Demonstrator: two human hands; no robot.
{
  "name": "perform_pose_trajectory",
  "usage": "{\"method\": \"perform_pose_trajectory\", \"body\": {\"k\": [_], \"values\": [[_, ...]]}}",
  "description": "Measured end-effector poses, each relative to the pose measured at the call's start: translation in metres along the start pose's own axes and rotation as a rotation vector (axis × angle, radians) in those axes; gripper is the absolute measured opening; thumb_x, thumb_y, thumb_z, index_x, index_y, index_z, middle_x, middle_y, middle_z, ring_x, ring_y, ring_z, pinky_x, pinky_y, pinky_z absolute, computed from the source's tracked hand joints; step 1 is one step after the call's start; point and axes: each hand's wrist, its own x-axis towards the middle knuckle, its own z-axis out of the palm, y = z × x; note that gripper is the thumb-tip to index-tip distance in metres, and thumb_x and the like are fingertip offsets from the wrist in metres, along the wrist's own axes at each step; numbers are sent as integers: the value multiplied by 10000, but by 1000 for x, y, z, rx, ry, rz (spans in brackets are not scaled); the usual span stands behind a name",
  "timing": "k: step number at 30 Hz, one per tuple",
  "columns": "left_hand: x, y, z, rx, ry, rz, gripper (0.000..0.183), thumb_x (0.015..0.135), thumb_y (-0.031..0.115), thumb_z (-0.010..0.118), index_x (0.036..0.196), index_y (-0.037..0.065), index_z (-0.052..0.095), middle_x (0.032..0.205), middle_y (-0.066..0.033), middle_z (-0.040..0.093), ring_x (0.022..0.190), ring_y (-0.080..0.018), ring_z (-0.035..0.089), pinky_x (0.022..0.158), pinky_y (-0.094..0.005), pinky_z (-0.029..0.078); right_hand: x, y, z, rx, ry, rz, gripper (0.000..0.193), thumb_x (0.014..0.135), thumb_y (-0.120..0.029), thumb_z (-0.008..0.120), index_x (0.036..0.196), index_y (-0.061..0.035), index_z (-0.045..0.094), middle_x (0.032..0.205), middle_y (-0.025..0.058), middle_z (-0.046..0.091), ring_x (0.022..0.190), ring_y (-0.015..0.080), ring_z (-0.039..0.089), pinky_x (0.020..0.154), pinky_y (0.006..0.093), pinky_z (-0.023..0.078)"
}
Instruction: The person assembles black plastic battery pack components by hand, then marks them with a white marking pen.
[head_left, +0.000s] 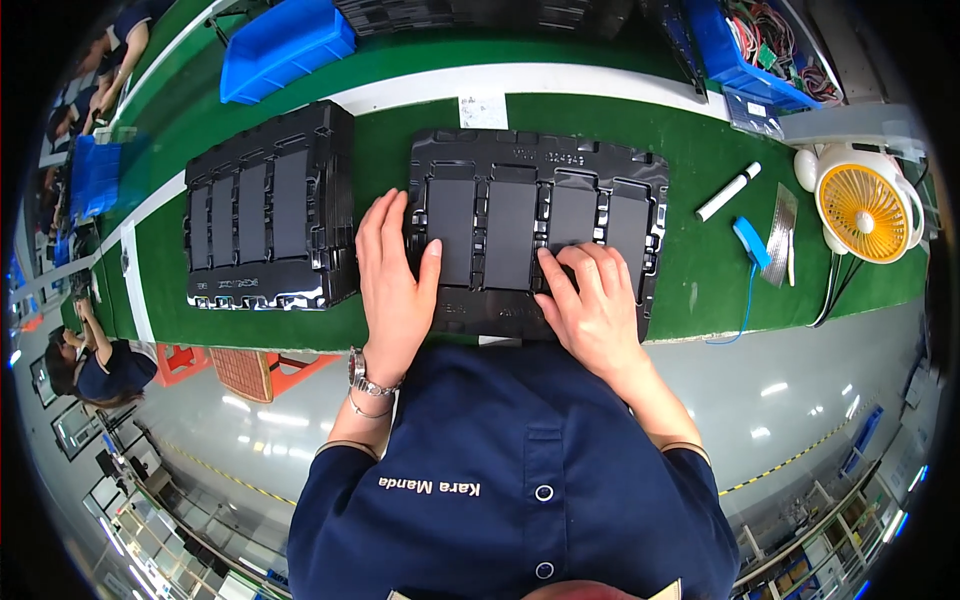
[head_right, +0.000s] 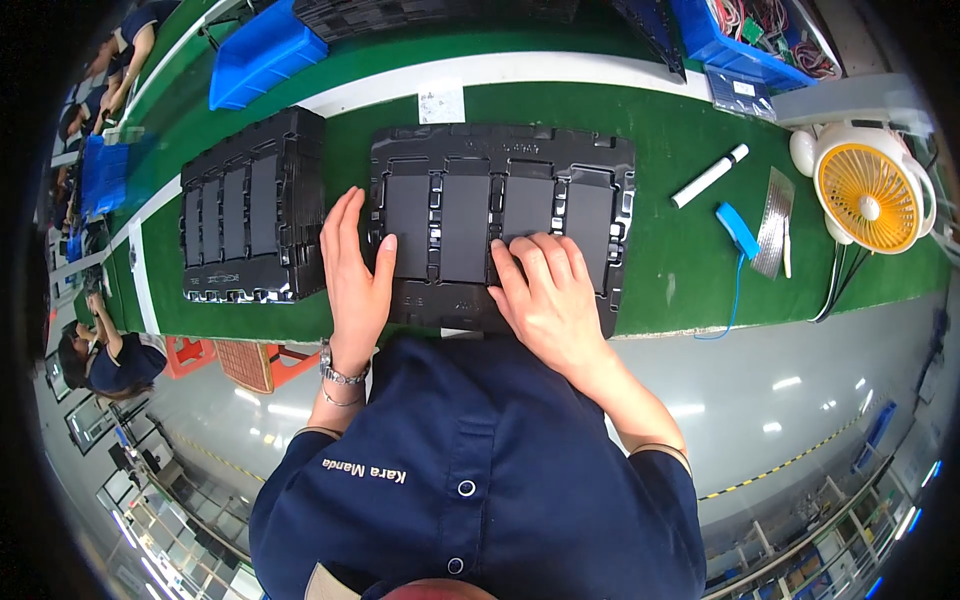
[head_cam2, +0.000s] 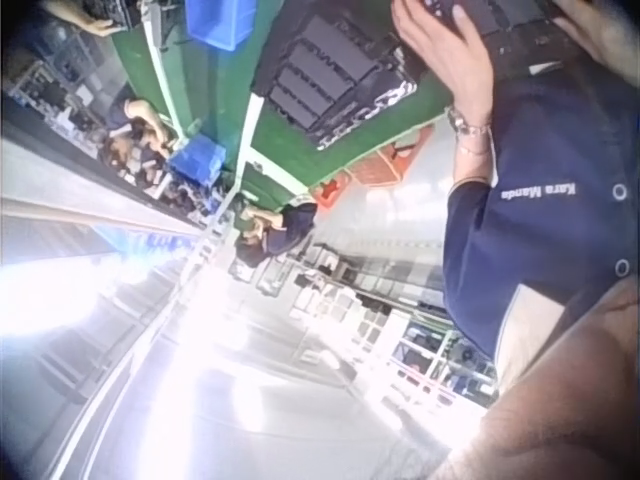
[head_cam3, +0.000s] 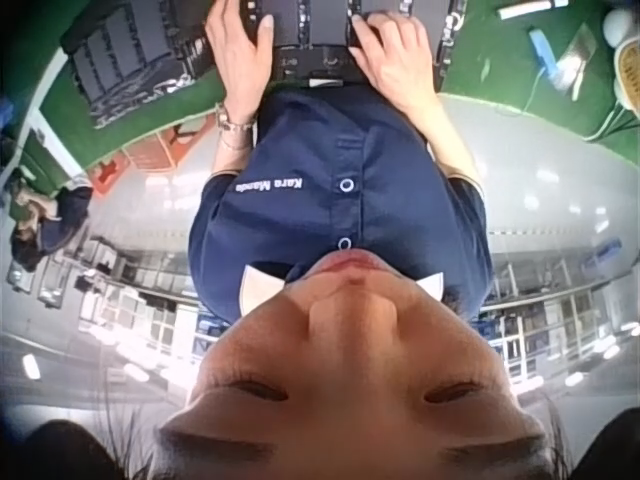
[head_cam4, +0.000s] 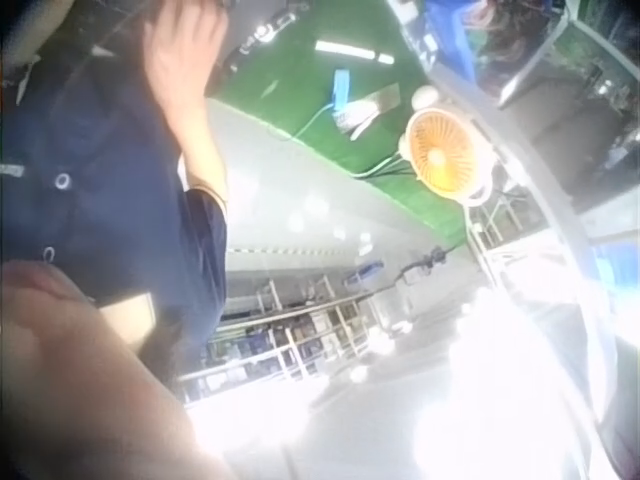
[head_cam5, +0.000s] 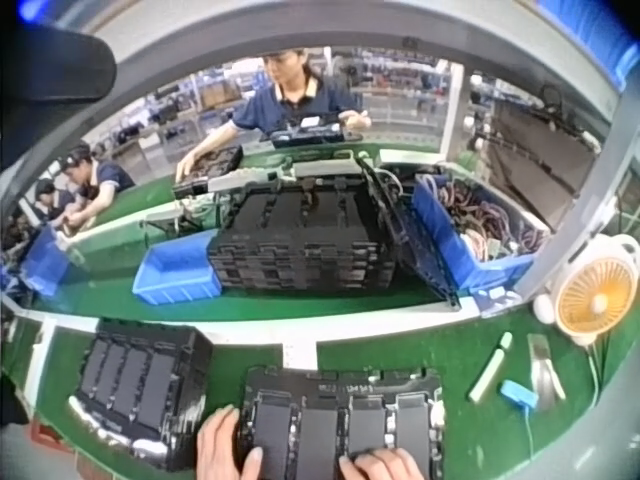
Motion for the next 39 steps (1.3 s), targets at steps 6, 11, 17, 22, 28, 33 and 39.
{"method": "perform_pose_trajectory", "body": {"k": [6, 11, 17, 22, 28, 33, 39], "values": [[-5, -6, -8, 130, -68, 11, 425, 917, 158, 601, 1275, -61, 539, 1421, -200, 462, 1316, -381, 417, 1104, -437, 333, 1, -1, -1, -19, 3, 26, 521, 740, -202, 744, 1202, -6, 601, 1149, 125, 516, 1118, 306, 487, 980, 477, 405], [-7, -2, -10, 114, -53, 21, 408, 892, 132, 618, 1244, -64, 558, 1370, -189, 515, 1268, -362, 467, 1063, -423, 386, 0, 5, -19, 31, 95, 54, 529, 728, -182, 747, 1201, -4, 590, 1127, 131, 519, 1083, 319, 498, 963, 484, 410], [-5, 1, -18, 114, -18, 56, 378, 875, 112, 634, 1205, -61, 574, 1292, -170, 577, 1089, -309, 581, 929, -407, 484, -1, 37, -39, -49, 358, 249, 417, 765, -82, 710, 1162, -25, 596, 1067, 136, 556, 1004, 339, 529, 875, 464, 419], [-8, 14, -26, -384, -49, -315, 428, 906, 57, 608, 1311, -5, 485, 1143, -142, 658, 817, -163, 633, 788, -304, 497, 4, 53, -46, 34, 496, 377, 300, 839, -25, 643, 1138, -20, 616, 1059, 147, 571, 981, 328, 543, 853, 427, 439], [-3, 12, -37, -955, -105, -326, 503, 957, 5, 512, 1431, 32, 344, 1031, -88, 682, 879, -68, 597, 807, -227, 462, 9, 48, -58, 91, 557, 369, 243, 893, -7, 562, 1127, 5, 625, 1073, 156, 588, 993, 317, 569, 869, 403, 456], [10, -16, -93, -899, 41, -336, 493, 952, 28, 521, 1430, 28, 401, 1111, -76, 659, 961, -93, 603, 868, -241, 471, 5, 48, -57, 123, 597, 372, 219, 913, -21, 546, 1115, 5, 628, 1054, 146, 600, 966, 289, 588, 851, 374, 466], [24, -117, -165, -1010, 240, -343, 471, 992, 109, 518, 1428, -24, 401, 1271, -110, 592, 1087, -146, 606, 941, -282, 498, 12, 45, -46, 176, 518, 366, 191, 927, -48, 551, 1093, 3, 631, 1046, 147, 611, 983, 308, 590, 871, 391, 463]]}}
